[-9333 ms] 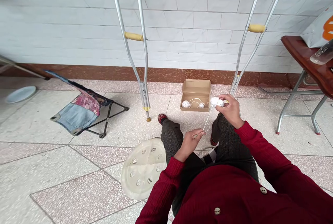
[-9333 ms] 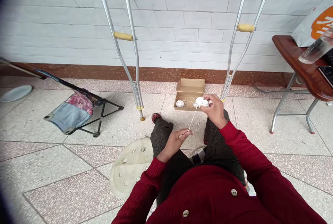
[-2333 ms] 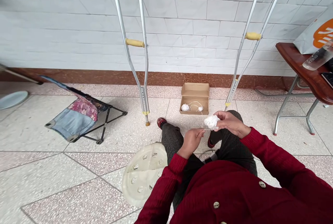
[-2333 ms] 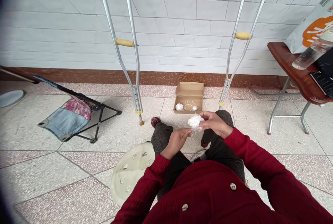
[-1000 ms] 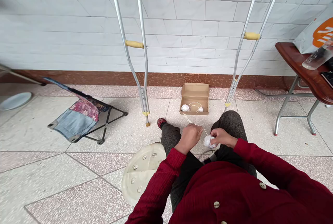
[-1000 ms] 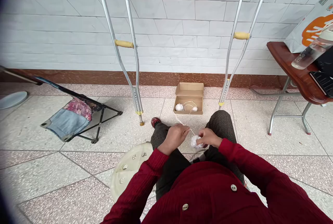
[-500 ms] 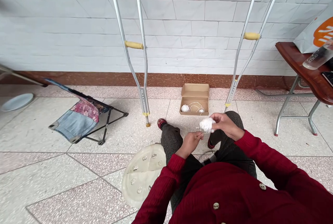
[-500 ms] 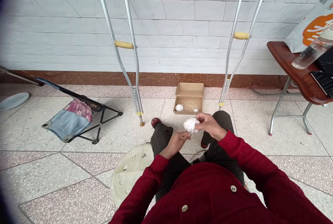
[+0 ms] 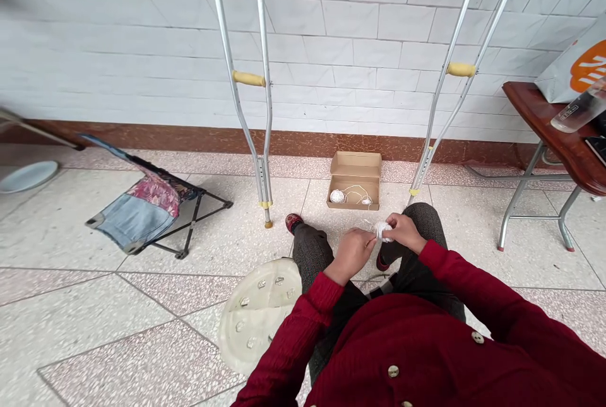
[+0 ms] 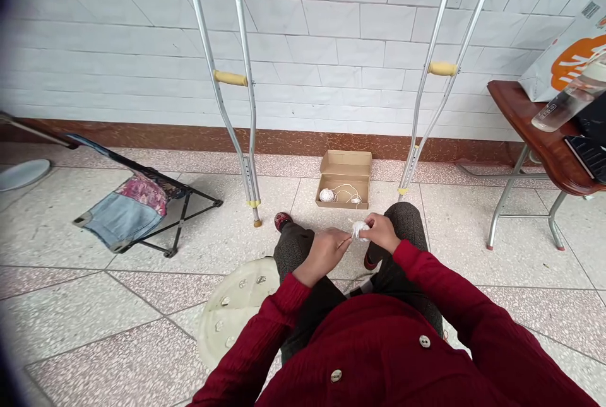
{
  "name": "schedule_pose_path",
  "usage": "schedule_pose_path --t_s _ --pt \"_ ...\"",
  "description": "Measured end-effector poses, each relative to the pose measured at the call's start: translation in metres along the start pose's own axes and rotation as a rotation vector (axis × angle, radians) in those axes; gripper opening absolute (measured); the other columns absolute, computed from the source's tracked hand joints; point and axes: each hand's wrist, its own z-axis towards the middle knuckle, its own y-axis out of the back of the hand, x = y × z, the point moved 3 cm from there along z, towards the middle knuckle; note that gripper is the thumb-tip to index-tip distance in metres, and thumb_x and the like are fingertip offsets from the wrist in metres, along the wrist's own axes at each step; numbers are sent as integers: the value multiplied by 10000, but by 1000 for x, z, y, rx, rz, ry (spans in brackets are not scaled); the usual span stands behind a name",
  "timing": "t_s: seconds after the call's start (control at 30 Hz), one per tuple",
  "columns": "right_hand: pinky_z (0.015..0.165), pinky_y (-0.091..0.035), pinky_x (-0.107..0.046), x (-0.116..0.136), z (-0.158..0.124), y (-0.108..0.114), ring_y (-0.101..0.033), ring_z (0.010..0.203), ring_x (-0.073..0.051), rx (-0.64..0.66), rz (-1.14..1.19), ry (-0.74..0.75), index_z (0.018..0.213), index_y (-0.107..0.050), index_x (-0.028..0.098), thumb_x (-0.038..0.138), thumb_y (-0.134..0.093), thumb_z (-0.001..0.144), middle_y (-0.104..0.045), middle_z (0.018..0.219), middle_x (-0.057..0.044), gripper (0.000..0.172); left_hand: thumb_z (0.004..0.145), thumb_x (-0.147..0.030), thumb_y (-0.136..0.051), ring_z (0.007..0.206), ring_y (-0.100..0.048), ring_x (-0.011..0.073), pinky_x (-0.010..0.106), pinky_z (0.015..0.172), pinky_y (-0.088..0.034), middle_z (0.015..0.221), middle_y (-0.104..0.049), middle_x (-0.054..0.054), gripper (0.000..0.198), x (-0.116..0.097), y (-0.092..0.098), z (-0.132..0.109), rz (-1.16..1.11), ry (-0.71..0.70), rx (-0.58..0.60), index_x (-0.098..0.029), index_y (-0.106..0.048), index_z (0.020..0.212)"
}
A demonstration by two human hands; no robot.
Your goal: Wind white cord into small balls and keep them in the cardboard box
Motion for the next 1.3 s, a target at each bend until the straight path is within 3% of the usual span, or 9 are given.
schedule_pose_path --t_s 0.13,0.3,0.53,0.7,0.9,1.13,1.23,1.3 --pt "472 -480 -230 24 6 8 -545 566 -120 -119 325 48 779 -593 182 248 -723 531 -605 679 28 288 925 -322 -443 700 -596 165 256 711 -418 694 -666 21 336 2 -10 -9 -232 157 -7 -173 -668 724" --pt "549 -525 -262 56 -8 12 -590 662 -135 -3 644 59 1007 -642 203 288 -772 532 -649 823 5 500 901 -356 -460 792 -619 165 248 766 -448 802 -696 18 327 11 -3 -16 -567 219 15 -155 -670 751" --pt "588 -531 -261 57 0 20 -606 721 -145 -109 705 97 938 -672 176 298 -801 518 -672 881 -27 456 890 -261 -449 874 -634 171 288 887 -454 880 -714 20 265 -11 18 -22 -699 178 12 -161 -688 836" --pt "560 -514 -261 54 4 22 -596 679 -141 -165 660 104 923 -667 171 281 -799 509 -666 846 -20 448 848 -212 -433 906 -634 172 296 879 -468 907 -708 44 239 -3 10 -25 -710 207 -3 -158 -667 853" --pt "618 -539 -278 70 -3 33 -603 709 -139 -120 774 92 870 -646 191 287 -760 575 -656 892 -15 330 893 -366 -414 583 -623 132 260 619 -489 700 -659 24 334 28 -16 -39 -931 370 94 -136 -587 1063" --pt "692 -562 -309 79 -9 34 -630 797 -161 -1 793 101 1008 -636 248 282 -769 580 -661 990 -9 450 871 -547 -438 586 -599 130 254 619 -475 669 -641 20 424 38 -41 -47 -838 345 184 -151 -586 858" --pt "661 -548 -280 84 -20 25 -635 777 -151 118 768 95 1038 -651 253 285 -759 612 -674 992 -8 441 852 -554 -455 564 -590 135 252 588 -465 643 -637 29 431 45 -47 -33 -824 355 232 -148 -567 760" --pt "602 -522 -239 85 -31 18 -627 725 -135 228 693 71 1015 -672 227 276 -754 622 -686 941 -13 404 859 -510 -452 545 -578 133 247 577 -450 618 -630 22 403 54 -40 -16 -721 351 201 -148 -569 727"
